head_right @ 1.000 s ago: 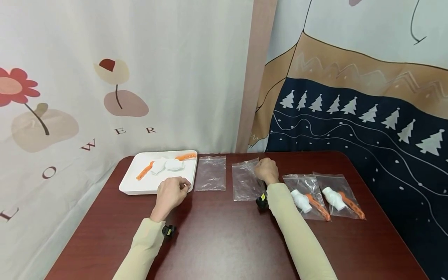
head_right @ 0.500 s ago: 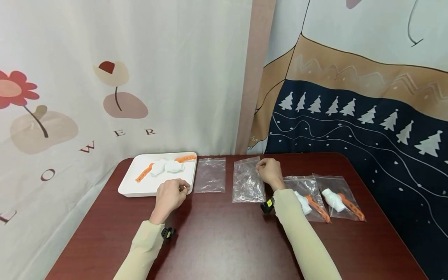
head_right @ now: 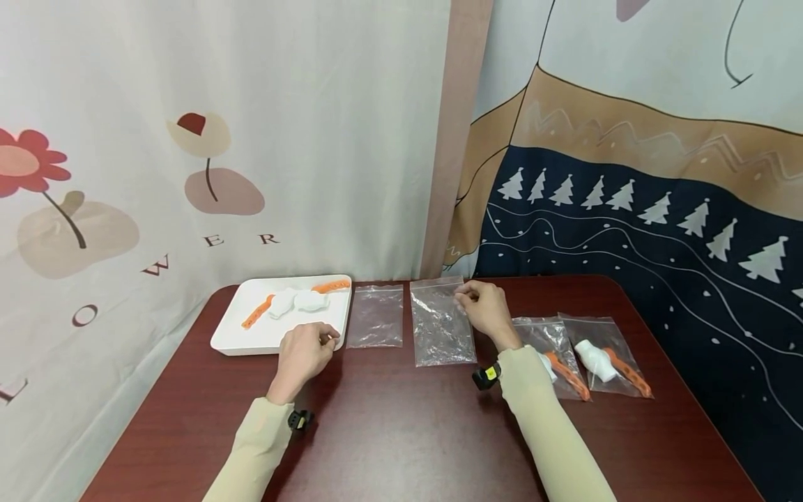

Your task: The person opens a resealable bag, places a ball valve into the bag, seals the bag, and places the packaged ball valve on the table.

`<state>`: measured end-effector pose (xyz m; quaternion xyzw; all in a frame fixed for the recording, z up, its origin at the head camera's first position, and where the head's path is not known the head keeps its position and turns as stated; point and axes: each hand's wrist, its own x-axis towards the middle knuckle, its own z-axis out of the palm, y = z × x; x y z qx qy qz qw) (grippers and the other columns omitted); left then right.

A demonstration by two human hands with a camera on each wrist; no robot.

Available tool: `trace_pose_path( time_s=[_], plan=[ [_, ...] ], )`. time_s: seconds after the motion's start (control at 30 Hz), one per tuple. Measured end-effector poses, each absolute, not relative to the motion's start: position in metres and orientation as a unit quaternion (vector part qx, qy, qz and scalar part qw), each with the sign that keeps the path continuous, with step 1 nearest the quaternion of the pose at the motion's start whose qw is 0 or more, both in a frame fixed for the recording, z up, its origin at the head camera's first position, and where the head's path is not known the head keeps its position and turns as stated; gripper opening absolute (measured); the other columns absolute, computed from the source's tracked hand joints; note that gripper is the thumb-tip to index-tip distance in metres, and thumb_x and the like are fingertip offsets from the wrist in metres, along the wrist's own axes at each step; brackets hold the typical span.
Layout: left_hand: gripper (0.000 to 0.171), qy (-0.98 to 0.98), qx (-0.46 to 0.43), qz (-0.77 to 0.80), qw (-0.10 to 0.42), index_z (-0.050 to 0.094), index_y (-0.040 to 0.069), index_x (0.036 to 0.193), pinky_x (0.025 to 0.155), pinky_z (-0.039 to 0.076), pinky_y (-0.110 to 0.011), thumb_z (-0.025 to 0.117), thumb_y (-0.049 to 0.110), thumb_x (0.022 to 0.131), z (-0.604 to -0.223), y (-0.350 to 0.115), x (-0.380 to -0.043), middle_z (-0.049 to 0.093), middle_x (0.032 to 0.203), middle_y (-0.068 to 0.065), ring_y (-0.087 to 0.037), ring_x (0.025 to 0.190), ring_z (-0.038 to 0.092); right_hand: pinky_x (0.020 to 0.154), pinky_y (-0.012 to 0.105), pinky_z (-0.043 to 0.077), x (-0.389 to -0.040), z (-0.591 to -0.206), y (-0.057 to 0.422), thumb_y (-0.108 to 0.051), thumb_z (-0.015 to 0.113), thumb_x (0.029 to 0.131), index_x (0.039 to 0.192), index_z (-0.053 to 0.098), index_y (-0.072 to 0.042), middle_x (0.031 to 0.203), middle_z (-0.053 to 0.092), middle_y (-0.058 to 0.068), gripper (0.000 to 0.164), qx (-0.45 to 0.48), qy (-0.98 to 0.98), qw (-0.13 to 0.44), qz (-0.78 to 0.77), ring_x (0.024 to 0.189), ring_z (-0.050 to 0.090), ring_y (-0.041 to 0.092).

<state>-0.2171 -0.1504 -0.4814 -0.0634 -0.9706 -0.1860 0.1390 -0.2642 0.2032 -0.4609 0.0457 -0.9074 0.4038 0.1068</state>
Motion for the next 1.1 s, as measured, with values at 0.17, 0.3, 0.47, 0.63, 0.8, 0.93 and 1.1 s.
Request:
trace_pose_path(
  time_s=[0.17, 0.3, 0.47, 0.63, 0.8, 0.93, 1.1],
  plan=[
    [0.009, -0.971, -0.059, -0.191, 0.131, 0.081, 0.018, 0.084, 0.06, 0.05, -0.037, 0.075, 0.012, 0.085, -0.481, -0.151, -0.218, 0.071, 0.068, 0.007, -0.017, 0.065, 0.065, 0.074, 0.032, 0.053, -0.256, -0.454, 0.203, -0.018, 0.07, 0.098, 0.104, 0.078, -0.009, 0.101, 0.079, 0.012, 0.013, 0.058, -0.903, 0.114, 0.41, 0.091, 0.073, 0.026],
    [0.01, -0.971, -0.061, -0.198, 0.119, 0.081, 0.018, 0.084, 0.061, 0.051, -0.037, 0.074, 0.011, 0.085, -0.478, -0.152, -0.219, 0.071, 0.068, 0.007, -0.016, 0.066, 0.066, 0.082, 0.038, 0.055, -0.248, -0.447, 0.204, -0.02, 0.07, 0.099, 0.107, 0.077, -0.01, 0.107, 0.079, 0.012, 0.015, 0.065, -0.894, 0.104, 0.43, 0.099, 0.073, 0.028],
    [0.007, -0.965, -0.062, -0.232, 0.103, 0.08, 0.014, 0.09, 0.061, 0.051, -0.037, 0.074, 0.015, 0.087, -0.472, -0.15, -0.218, 0.071, 0.068, 0.004, -0.015, 0.064, 0.064, 0.08, 0.032, 0.056, -0.239, -0.438, 0.204, -0.022, 0.07, 0.098, 0.109, 0.077, -0.011, 0.107, 0.078, 0.012, 0.017, 0.075, -0.884, 0.092, 0.452, 0.096, 0.072, 0.025],
    [0.011, -0.943, -0.082, -0.304, 0.105, 0.079, 0.011, 0.097, 0.069, 0.053, -0.037, 0.076, 0.019, 0.089, -0.469, -0.14, -0.215, 0.074, 0.078, -0.001, -0.017, 0.072, 0.067, 0.07, 0.023, 0.056, -0.232, -0.431, 0.201, -0.022, 0.071, 0.098, 0.11, 0.077, -0.011, 0.1, 0.078, 0.011, 0.017, 0.089, -0.874, 0.07, 0.473, 0.087, 0.07, 0.021],
    [0.017, -0.907, -0.112, -0.389, 0.114, 0.079, 0.011, 0.103, 0.077, 0.057, -0.034, 0.075, 0.025, 0.094, -0.461, -0.126, -0.214, 0.077, 0.089, -0.003, -0.018, 0.082, 0.07, 0.075, 0.026, 0.06, -0.224, -0.424, 0.195, -0.02, 0.069, 0.099, 0.112, 0.076, -0.012, 0.099, 0.078, 0.011, 0.017, 0.101, -0.863, 0.041, 0.492, 0.086, 0.073, 0.021],
    [0.02, -0.878, -0.116, -0.454, 0.098, 0.078, 0.012, 0.105, 0.073, 0.055, -0.026, 0.073, 0.028, 0.096, -0.448, -0.113, -0.21, 0.077, 0.09, -0.003, -0.016, 0.08, 0.068, 0.077, 0.029, 0.061, -0.216, -0.419, 0.189, -0.02, 0.069, 0.099, 0.111, 0.076, -0.013, 0.098, 0.078, 0.009, 0.016, 0.116, -0.861, 0.031, 0.495, 0.086, 0.073, 0.02],
    [0.022, -0.849, -0.133, -0.509, 0.061, 0.079, 0.015, 0.108, 0.073, 0.057, -0.024, 0.071, 0.032, 0.098, -0.431, -0.099, -0.203, 0.078, 0.096, -0.004, -0.015, 0.082, 0.072, 0.069, 0.027, 0.057, -0.208, -0.416, 0.182, -0.021, 0.072, 0.097, 0.105, 0.077, -0.016, 0.089, 0.076, 0.004, 0.011, 0.153, -0.858, 0.034, 0.489, 0.08, 0.068, 0.018]
  ],
)
